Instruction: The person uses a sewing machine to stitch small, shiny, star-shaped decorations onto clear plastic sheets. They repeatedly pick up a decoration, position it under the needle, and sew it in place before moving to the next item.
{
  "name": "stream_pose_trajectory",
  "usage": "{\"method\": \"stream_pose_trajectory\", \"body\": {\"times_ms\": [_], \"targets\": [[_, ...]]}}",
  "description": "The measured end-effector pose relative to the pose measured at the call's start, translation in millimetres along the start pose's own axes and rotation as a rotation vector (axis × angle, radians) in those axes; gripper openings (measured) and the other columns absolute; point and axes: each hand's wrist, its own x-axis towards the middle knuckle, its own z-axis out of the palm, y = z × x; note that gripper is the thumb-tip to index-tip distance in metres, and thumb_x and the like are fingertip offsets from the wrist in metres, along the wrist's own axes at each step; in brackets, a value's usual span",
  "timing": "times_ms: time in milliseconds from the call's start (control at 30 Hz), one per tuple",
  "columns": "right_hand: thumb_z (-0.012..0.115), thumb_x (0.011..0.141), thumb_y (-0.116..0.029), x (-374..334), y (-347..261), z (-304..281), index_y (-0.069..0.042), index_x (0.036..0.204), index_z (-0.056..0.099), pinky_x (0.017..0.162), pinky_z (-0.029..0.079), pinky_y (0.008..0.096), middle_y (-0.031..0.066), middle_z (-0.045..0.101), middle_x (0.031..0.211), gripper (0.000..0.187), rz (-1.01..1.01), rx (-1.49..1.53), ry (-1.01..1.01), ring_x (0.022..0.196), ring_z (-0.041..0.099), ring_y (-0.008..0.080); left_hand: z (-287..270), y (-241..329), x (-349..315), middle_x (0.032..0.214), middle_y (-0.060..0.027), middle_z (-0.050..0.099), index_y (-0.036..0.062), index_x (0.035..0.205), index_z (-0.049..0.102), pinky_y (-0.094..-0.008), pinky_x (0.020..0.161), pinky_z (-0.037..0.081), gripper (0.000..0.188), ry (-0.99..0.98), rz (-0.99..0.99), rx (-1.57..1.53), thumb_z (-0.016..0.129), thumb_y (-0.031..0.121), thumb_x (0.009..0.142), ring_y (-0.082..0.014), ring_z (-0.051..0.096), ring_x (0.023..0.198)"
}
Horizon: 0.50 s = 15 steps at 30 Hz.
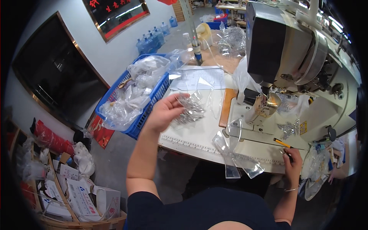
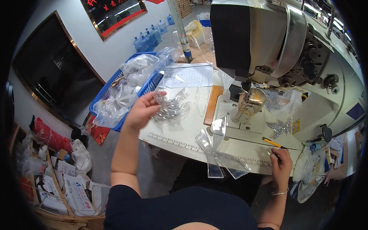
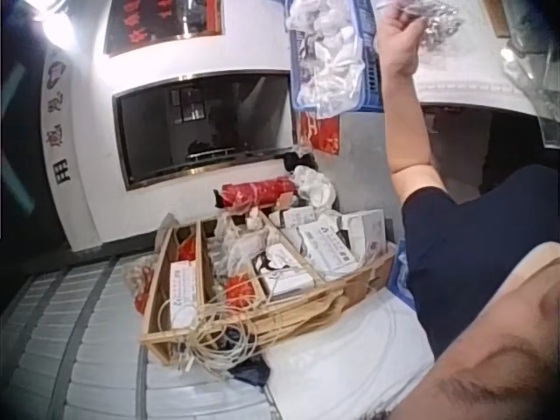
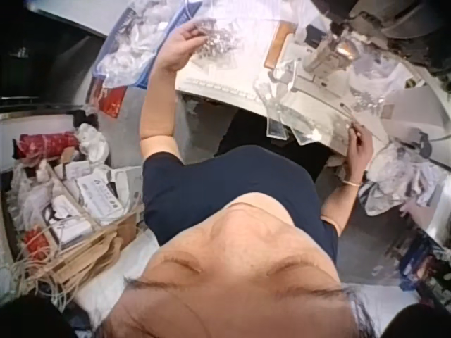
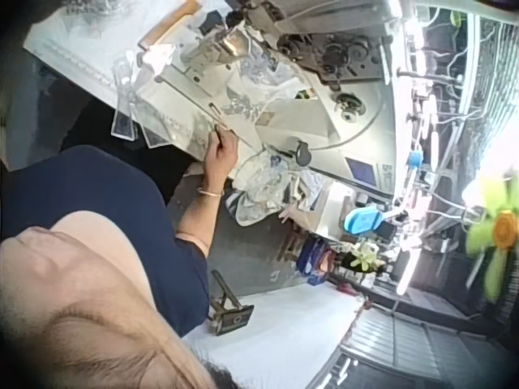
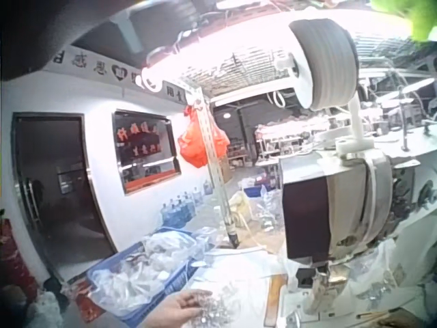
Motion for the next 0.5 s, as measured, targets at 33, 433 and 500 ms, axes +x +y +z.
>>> {"method": "stream_pose_trajectory", "body": {"times_ms": [33, 433, 500], "targets": [[0.060, 0.077, 0.000, -3.4, 6.9, -3.0, 0.001, 0.094, 0.062, 0.070, 0.044, 0.0259, 0.0093, 0.057, 0.086, 0.018, 0.014, 0.029, 0.025, 0.079, 0.056, 0.0186, -18.7, 8.1, 6.6, 0.102, -0.0085, 0.063, -0.0014, 0.123, 0.047, -0.0235, 0.081, 0.047, 0.044, -0.071, -0.029, 0.065, 0.052, -0.008, 0.080, -0.0112, 0.059, 0.092], [0.060, 0.076, 0.000, -13.9, 33.0, -3.8, 0.000, 0.095, 0.061, 0.072, 0.045, 0.0289, 0.0109, 0.056, 0.088, 0.020, 0.000, -0.162, 0.061, 0.079, 0.057, 0.0232, -102.1, -56.2, 100.5, 0.096, -0.0086, 0.064, 0.0088, 0.115, 0.059, -0.0306, 0.075, 0.048, 0.042, -0.059, -0.281, 1.048, 0.063, 0.002, 0.074, -0.0193, 0.061, 0.086], [0.061, 0.074, 0.000, -14.7, 35.9, -3.4, 0.000, 0.096, 0.060, 0.071, 0.045, 0.0297, 0.0114, 0.056, 0.088, 0.021, 0.000, -0.272, 0.050, 0.078, 0.057, 0.0255, -103.4, -66.6, 99.3, 0.105, -0.0134, 0.063, 0.0070, 0.117, 0.058, -0.0335, 0.082, 0.048, 0.042, 0.265, -0.176, 1.134, 0.064, 0.004, 0.075, -0.0254, 0.060, 0.096]]}}
